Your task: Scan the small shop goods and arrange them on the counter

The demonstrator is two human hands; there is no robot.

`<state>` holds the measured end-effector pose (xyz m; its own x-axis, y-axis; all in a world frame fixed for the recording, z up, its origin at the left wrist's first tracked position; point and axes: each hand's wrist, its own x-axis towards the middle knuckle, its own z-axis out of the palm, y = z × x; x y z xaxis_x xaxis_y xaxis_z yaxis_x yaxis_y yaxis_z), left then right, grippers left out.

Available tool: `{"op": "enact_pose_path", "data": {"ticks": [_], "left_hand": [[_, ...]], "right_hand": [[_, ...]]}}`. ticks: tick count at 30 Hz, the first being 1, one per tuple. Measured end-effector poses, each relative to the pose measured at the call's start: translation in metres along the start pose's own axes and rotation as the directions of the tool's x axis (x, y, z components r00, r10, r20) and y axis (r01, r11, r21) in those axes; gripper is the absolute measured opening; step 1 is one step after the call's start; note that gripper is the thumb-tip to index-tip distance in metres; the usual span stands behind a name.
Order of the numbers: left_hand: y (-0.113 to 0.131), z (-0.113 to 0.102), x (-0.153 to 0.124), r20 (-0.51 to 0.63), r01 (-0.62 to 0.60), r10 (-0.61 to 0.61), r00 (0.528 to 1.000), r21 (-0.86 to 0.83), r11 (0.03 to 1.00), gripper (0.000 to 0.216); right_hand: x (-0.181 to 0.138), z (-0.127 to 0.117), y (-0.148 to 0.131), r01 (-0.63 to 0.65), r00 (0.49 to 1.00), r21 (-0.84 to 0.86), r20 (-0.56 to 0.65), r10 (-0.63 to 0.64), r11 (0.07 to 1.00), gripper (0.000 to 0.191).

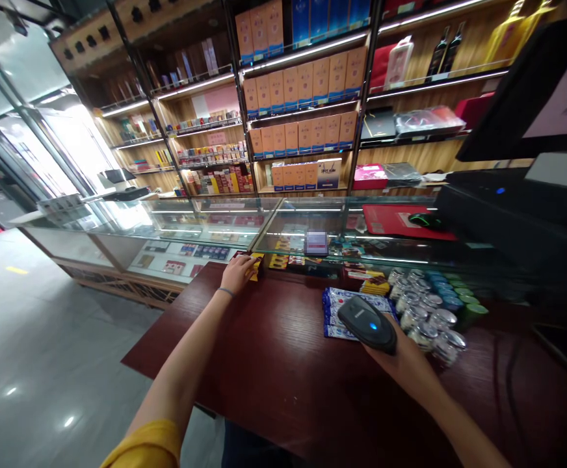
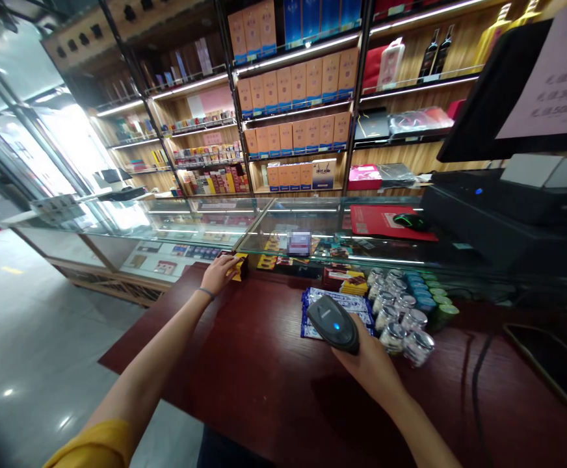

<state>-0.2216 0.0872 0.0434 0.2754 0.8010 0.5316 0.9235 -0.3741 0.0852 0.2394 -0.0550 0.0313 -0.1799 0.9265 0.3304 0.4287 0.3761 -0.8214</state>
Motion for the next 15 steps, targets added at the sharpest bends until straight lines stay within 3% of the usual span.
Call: {"op": "enact_pose_path", "data": {"ticks": [15], "left_hand": [[0.015,-0.014,-0.001,0.054,0.029,-0.034,0.998,0.084,0.996,0.050]], "right_hand": [[0.001,-0.005,0.001,0.015,1.000,0.043,0.018,-0.016,0.999,0.044]]}}
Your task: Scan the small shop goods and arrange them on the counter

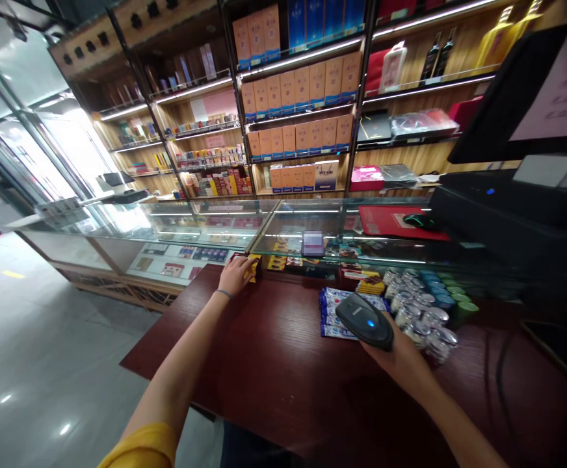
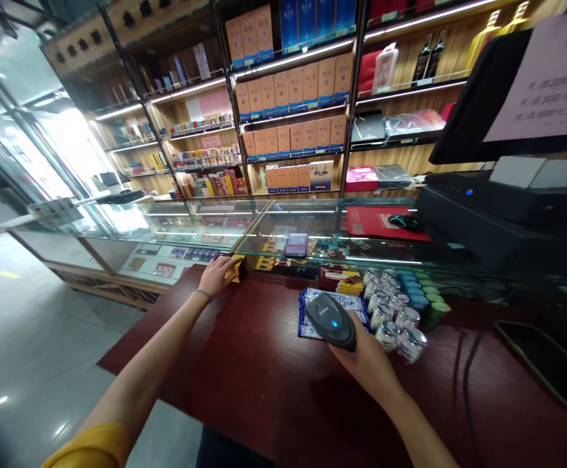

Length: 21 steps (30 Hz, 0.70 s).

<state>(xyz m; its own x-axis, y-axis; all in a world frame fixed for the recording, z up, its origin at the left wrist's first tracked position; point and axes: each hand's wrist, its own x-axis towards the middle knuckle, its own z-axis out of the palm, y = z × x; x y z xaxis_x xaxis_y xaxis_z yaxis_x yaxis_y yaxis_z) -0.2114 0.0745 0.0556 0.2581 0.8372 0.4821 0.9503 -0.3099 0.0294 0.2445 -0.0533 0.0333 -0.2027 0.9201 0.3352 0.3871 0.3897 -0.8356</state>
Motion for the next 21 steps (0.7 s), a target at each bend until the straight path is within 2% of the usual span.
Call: {"op": "enact_pose_path", "data": {"ticks": [3,5,8,13,17,21], "left_hand": [[0.008,-0.001,-0.001,-0.030,0.026,-0.025,0.999,0.033,0.999,0.052],[0.017,-0.001,0.000,-0.071,0.032,-0.030,0.997,0.027,0.999,0.051],[0.042,0.002,0.006,-0.153,-0.016,0.011,0.988,-0.026,1.000,0.050],[0.110,0.007,0.023,-0.232,-0.138,0.096,0.968,-0.173,0.975,0.045],[0.170,0.020,0.038,-0.216,-0.203,0.139,0.966,-0.307,0.930,0.042],[0.223,0.042,0.055,-0.174,-0.253,0.194,0.965,-0.445,0.859,0.044]], "right_hand": [[0.003,-0.006,-0.009,-0.068,0.998,0.030,-0.016,0.069,0.997,0.037],[0.005,-0.011,-0.016,-0.137,0.983,0.042,-0.120,0.141,0.990,0.035],[0.006,-0.023,-0.026,-0.122,0.965,0.107,-0.218,0.143,0.987,0.044],[0.005,-0.054,-0.032,-0.120,0.932,0.197,-0.314,0.179,0.973,0.057],[0.002,-0.076,-0.030,-0.158,0.905,0.257,-0.349,0.244,0.953,0.058],[0.000,-0.092,-0.023,-0.165,0.888,0.287,-0.373,0.269,0.944,0.048]]}}
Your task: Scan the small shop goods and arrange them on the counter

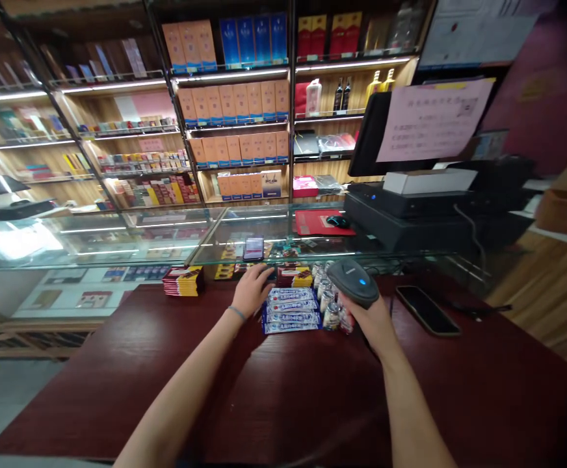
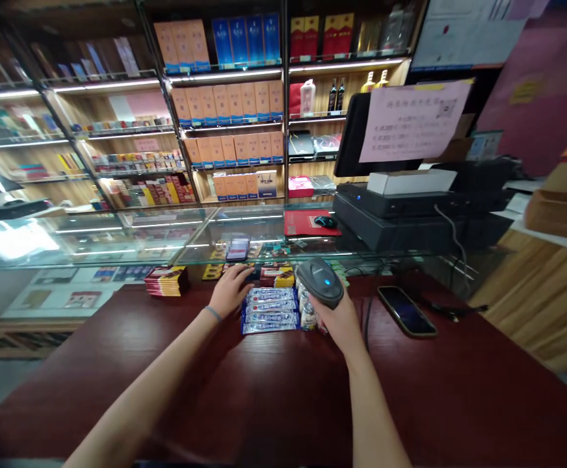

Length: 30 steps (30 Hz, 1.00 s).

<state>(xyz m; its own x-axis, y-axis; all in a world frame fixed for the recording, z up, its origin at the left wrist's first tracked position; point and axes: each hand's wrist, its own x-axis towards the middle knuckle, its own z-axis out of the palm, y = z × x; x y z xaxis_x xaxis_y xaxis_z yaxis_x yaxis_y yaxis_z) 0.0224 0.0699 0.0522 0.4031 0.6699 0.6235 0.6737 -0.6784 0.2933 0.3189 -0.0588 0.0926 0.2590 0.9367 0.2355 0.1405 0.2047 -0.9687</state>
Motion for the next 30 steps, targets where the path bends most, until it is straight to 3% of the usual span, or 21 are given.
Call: {"op": "enact_pose_path", "data": {"ticks": [4,9,15,19,21,26,28,30], "left_hand": [[0.023,0.038,0.021,0.041,-0.001,0.009,0.999,-0.184,0.983,0.048],[0.036,0.074,0.041,0.046,0.044,-0.031,0.998,-0.316,0.948,0.047],[0.041,0.095,0.048,0.138,0.117,-0.089,0.986,-0.212,0.970,0.039],[0.045,0.094,0.049,0.186,0.127,-0.115,0.976,-0.050,0.991,0.027],[0.047,0.090,0.049,0.169,0.139,-0.130,0.977,-0.046,0.989,0.023],[0.048,0.067,0.040,-0.022,0.154,-0.171,0.985,-0.343,0.927,0.017],[0.047,0.055,0.030,-0.138,0.188,-0.290,0.947,-0.495,0.848,0.018],[0.044,0.042,0.017,-0.207,0.224,-0.442,0.873,-0.635,0.739,0.020]], "right_hand": [[0.006,-0.010,0.005,0.043,0.999,0.023,-0.014,-0.043,0.999,0.047],[0.007,-0.010,0.006,0.000,0.999,0.061,-0.035,0.003,0.998,0.048],[0.006,-0.005,0.009,-0.031,0.999,0.098,-0.039,0.035,0.995,0.066],[0.007,-0.004,0.013,-0.033,0.999,0.101,-0.032,0.037,0.994,0.067],[0.008,-0.004,0.014,-0.036,0.999,0.103,-0.025,0.039,0.994,0.066],[0.007,-0.001,0.013,-0.039,0.999,0.087,-0.024,0.041,0.995,0.065],[0.005,0.000,0.012,-0.031,0.999,0.083,-0.039,0.034,0.996,0.062],[0.003,0.003,0.010,-0.024,0.999,0.069,-0.042,0.027,0.997,0.059]]}}
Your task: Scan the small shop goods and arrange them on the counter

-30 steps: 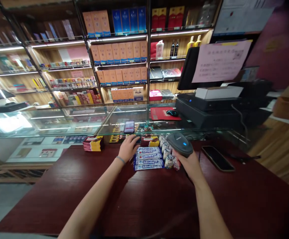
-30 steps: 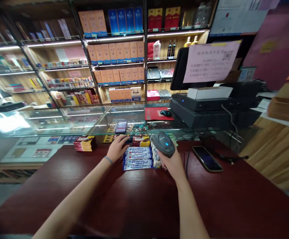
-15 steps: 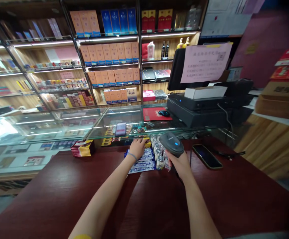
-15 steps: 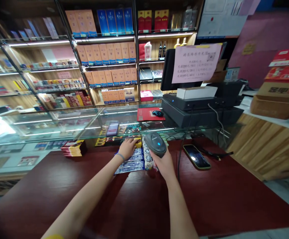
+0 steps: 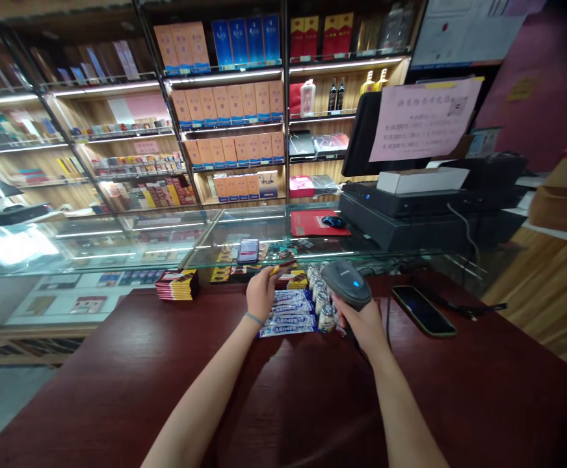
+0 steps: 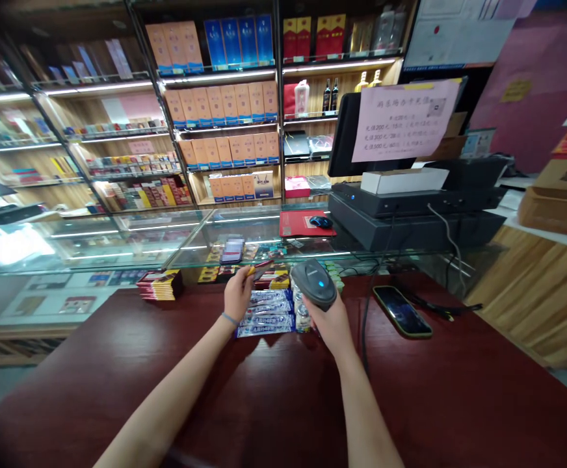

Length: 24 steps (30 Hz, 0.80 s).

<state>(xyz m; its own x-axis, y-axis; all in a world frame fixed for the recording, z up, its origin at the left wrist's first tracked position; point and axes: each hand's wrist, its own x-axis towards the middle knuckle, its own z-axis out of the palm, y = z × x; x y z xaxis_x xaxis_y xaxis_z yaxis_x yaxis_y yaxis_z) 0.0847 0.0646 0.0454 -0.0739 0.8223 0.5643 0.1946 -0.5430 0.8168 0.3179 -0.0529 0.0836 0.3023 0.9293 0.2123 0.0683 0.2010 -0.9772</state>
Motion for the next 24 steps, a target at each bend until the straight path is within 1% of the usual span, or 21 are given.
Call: {"op": "enact_pose_path", "data": {"ticks": [2,4,7,9,11,13,15,17,18,21,24], "left_hand": [[0.000,-0.017,-0.008,-0.105,0.093,-0.108,0.989,-0.143,0.985,0.024],[-0.003,-0.034,-0.016,-0.164,0.176,-0.229,0.960,-0.285,0.942,0.029],[-0.013,-0.058,-0.028,-0.179,0.275,-0.405,0.897,-0.492,0.826,0.038],[-0.021,-0.071,-0.035,-0.158,0.298,-0.470,0.868,-0.593,0.748,0.041],[-0.030,-0.080,-0.041,-0.144,0.299,-0.501,0.853,-0.653,0.696,0.042],[-0.038,-0.085,-0.044,-0.139,0.298,-0.525,0.839,-0.690,0.659,0.040],[-0.045,-0.088,-0.044,-0.135,0.300,-0.551,0.823,-0.722,0.624,0.038],[-0.049,-0.089,-0.044,-0.131,0.302,-0.580,0.804,-0.750,0.589,0.035],[-0.051,-0.089,-0.043,-0.131,0.302,-0.594,0.793,-0.763,0.572,0.034],[-0.054,-0.091,-0.041,-0.143,0.291,-0.623,0.769,-0.790,0.540,0.032],[-0.056,-0.094,-0.040,-0.148,0.291,-0.624,0.767,-0.787,0.544,0.031]], "right_hand": [[-0.003,0.005,-0.002,0.012,1.000,-0.019,0.010,-0.012,1.000,0.056],[-0.007,0.012,-0.004,0.030,0.999,-0.033,0.032,-0.029,0.999,0.054],[-0.015,0.027,-0.004,0.043,0.995,-0.068,0.098,-0.037,0.997,0.050],[-0.020,0.039,-0.001,0.045,0.986,-0.109,0.165,-0.027,0.993,0.048],[-0.027,0.052,0.003,0.060,0.971,-0.153,0.238,-0.022,0.986,0.046],[-0.033,0.063,0.010,0.104,0.945,-0.192,0.325,-0.037,0.976,0.043],[-0.039,0.072,0.018,0.173,0.904,-0.237,0.423,-0.059,0.956,0.043],[-0.044,0.079,0.026,0.242,0.866,-0.281,0.495,-0.076,0.929,0.047],[-0.046,0.081,0.030,0.265,0.857,-0.300,0.510,-0.081,0.916,0.049],[-0.051,0.086,0.038,0.298,0.850,-0.341,0.519,-0.085,0.892,0.056],[-0.051,0.087,0.042,0.313,0.834,-0.383,0.549,-0.059,0.869,0.058]]}}
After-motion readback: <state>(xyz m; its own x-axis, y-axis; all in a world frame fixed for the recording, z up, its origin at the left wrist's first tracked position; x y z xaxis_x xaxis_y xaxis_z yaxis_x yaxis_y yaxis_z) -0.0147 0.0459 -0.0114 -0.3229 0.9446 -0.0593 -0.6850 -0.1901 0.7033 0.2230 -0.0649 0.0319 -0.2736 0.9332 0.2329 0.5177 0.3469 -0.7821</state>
